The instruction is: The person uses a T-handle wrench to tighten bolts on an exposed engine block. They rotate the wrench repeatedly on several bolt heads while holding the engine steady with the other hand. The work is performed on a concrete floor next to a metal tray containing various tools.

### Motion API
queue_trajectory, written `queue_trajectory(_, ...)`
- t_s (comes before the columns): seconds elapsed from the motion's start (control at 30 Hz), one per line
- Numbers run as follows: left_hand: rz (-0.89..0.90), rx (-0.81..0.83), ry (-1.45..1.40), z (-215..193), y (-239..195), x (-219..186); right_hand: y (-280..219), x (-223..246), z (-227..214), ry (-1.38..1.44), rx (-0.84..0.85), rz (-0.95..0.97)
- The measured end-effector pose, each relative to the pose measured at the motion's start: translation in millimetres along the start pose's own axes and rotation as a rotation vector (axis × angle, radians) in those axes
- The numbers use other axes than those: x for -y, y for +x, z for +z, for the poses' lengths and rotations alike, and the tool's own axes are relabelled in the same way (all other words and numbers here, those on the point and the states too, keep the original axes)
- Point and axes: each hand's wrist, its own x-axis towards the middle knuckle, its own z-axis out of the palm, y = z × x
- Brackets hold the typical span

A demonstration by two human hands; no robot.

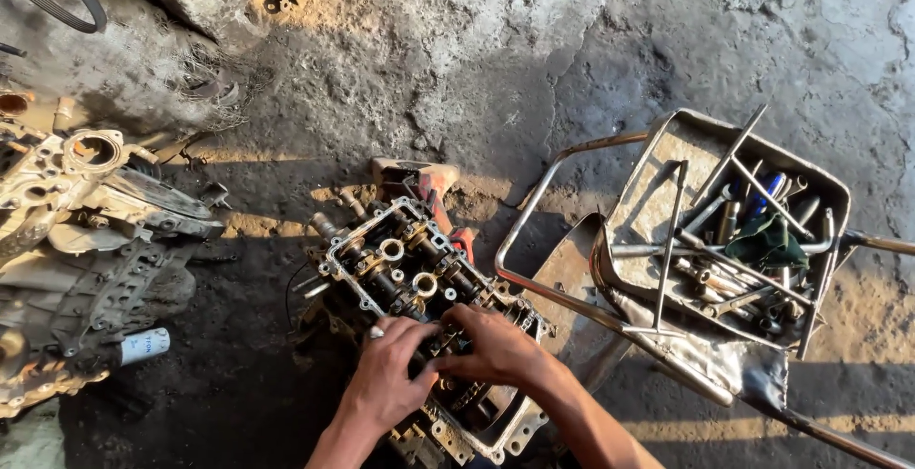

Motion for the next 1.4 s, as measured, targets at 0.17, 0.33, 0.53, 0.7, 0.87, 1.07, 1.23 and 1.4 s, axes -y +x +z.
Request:
queue_trajectory(0.17, -0.191, -0.141, -0.095, -16.1, 1.0, 25.4, 11.4, 2.3, 34.2, -0.147, -0.121, 0.060)
queue_trajectory(0.33, -0.215, -0.006, -0.023, -65.0, 31.1, 12.6, 17.7, -1.7, 41.8, -0.118, -0.260, 0.053)
queue_trajectory(0.53, -0.171, 0.652, 0.328, -92.5, 95.9, -4.1, 16.7, 2.6, 36.7, -0.156, -0.221, 0.089)
queue_trajectory(0.7, 0.006, 0.743, 0.485, -73.4, 128.7, 27.3, 29.5, -2.5, 35.8, -0.095, -0.254, 0.105)
queue_trajectory(0.87, -0.092, 0.814, 0.489, -81.2, 127.8, 13.5, 1.8, 8.2, 20.8, -0.031, -0.245, 0.092)
queue_trajectory(1.07, -0.048, 0.752, 0.452, -94.5, 116.7, -14.6, 12.1, -24.2, 32.9, -0.032, -0.278, 0.099)
queue_trajectory(1.23, 0.003, 0.677, 0.313, -79.7, 76.3, -42.1, 18.5, -30.8, 36.3, -0.076, -0.311, 0.012)
queue_trajectory(1.4, 0.223, 0.359, 0.119, -54.1, 46.6, -30.4, 10.5, -25.5, 19.7, -0.004, -0.310, -0.204)
